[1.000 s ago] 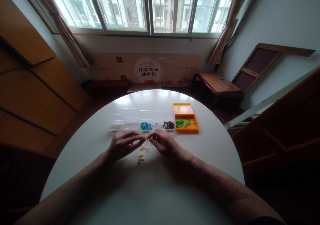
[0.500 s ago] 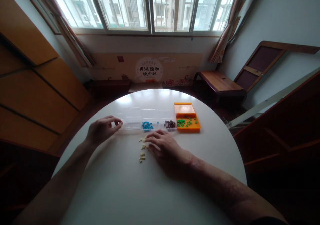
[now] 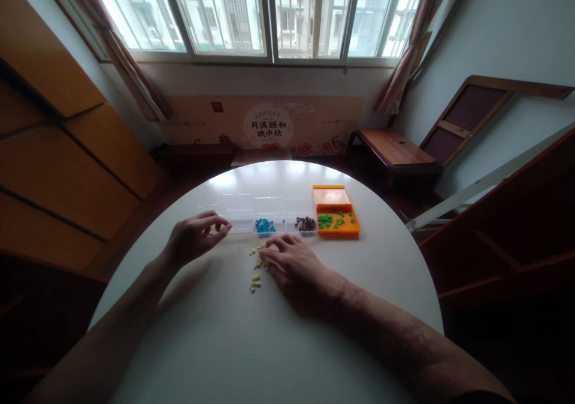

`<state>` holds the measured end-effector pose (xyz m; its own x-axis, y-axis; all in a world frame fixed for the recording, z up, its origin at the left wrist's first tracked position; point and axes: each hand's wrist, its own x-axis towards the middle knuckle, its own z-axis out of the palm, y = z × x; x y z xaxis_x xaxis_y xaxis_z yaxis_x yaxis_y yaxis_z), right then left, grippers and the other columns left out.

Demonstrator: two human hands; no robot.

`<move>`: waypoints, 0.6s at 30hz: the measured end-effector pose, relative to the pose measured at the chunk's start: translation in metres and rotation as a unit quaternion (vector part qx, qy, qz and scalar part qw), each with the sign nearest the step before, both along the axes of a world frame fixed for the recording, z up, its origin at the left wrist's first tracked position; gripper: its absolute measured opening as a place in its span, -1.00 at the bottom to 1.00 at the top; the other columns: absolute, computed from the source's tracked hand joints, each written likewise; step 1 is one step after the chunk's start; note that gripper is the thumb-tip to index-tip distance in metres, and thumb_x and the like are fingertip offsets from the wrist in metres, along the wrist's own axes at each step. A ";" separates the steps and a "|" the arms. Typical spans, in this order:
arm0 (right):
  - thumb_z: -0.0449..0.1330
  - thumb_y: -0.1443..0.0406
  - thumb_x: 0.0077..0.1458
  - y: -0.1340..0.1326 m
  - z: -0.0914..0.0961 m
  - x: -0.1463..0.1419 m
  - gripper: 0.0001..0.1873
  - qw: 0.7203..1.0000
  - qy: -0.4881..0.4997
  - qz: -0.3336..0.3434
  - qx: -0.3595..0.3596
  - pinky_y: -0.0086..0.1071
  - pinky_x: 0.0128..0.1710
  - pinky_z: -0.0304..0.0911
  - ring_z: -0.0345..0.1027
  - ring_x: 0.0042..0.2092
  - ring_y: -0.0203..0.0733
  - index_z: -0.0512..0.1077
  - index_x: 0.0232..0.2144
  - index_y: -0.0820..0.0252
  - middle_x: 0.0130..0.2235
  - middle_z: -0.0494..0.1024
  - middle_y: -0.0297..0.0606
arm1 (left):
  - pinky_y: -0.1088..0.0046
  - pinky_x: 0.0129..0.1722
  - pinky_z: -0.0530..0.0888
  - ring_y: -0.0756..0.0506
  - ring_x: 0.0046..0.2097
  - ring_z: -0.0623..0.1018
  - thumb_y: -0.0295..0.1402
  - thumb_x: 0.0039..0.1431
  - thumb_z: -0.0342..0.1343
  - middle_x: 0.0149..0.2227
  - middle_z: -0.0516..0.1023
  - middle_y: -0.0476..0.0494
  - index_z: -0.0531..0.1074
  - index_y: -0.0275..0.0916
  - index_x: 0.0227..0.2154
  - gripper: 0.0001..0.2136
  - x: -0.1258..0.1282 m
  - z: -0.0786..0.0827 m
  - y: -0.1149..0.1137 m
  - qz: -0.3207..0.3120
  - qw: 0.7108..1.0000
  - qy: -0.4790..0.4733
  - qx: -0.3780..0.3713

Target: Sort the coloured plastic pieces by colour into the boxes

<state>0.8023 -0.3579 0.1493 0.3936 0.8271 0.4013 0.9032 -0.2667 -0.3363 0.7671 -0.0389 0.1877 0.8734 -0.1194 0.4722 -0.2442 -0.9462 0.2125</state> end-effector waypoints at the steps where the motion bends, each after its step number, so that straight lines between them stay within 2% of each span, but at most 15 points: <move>1: 0.18 0.29 0.47 0.000 0.001 0.000 -0.65 1.000 0.002 -0.001 0.002 -0.03 0.29 0.30 0.33 0.21 0.04 0.50 0.24 0.05 0.19 0.55 -0.11 | 0.53 -0.42 0.34 0.05 -0.46 0.47 -0.17 0.38 0.20 -0.34 0.64 0.01 0.68 -0.13 -0.32 -0.76 -0.001 -0.001 -0.005 -0.044 0.999 0.003 -0.004; 5: 0.20 0.31 0.46 0.001 0.002 0.000 -0.64 1.000 0.015 -0.004 0.013 -0.03 0.25 0.34 0.35 0.17 0.03 0.51 0.23 0.04 0.16 0.57 -0.13 | 0.56 -0.46 0.33 0.07 -0.48 0.47 -0.21 0.39 0.24 -0.37 0.62 -0.01 0.69 -0.15 -0.29 -0.80 -0.005 -0.008 -0.029 -0.191 0.981 0.029 -0.022; 7: 0.20 0.33 0.44 0.002 0.000 0.001 -0.62 0.999 0.027 -0.012 0.030 -0.03 0.24 0.36 0.34 0.15 0.03 0.49 0.25 0.05 0.15 0.57 -0.13 | 0.55 -0.41 0.39 0.04 -0.43 0.54 -0.22 0.41 0.24 -0.36 0.64 -0.05 0.69 -0.17 -0.27 -0.80 -0.006 -0.014 -0.040 -0.222 0.974 0.035 -0.036; 11: 0.18 0.35 0.44 0.003 -0.004 0.003 -0.63 0.997 0.046 -0.039 0.056 -0.01 0.24 0.38 0.34 0.14 0.02 0.51 0.22 0.06 0.13 0.58 -0.14 | 0.54 -0.34 0.46 0.02 -0.39 0.59 -0.26 0.39 0.26 -0.31 0.68 -0.08 0.70 -0.15 -0.25 -0.85 -0.008 -0.020 -0.049 -0.239 0.969 0.041 -0.055; 18: 0.15 0.35 0.47 0.005 -0.004 0.002 -0.63 0.998 0.027 -0.044 0.047 0.00 0.28 0.35 0.36 0.18 0.01 0.48 0.25 0.06 0.21 0.58 -0.15 | 0.53 -0.30 0.49 0.01 -0.34 0.62 -0.27 0.41 0.26 -0.23 0.69 -0.12 0.69 -0.15 -0.21 -0.87 -0.014 -0.012 -0.060 -0.255 0.960 0.067 -0.097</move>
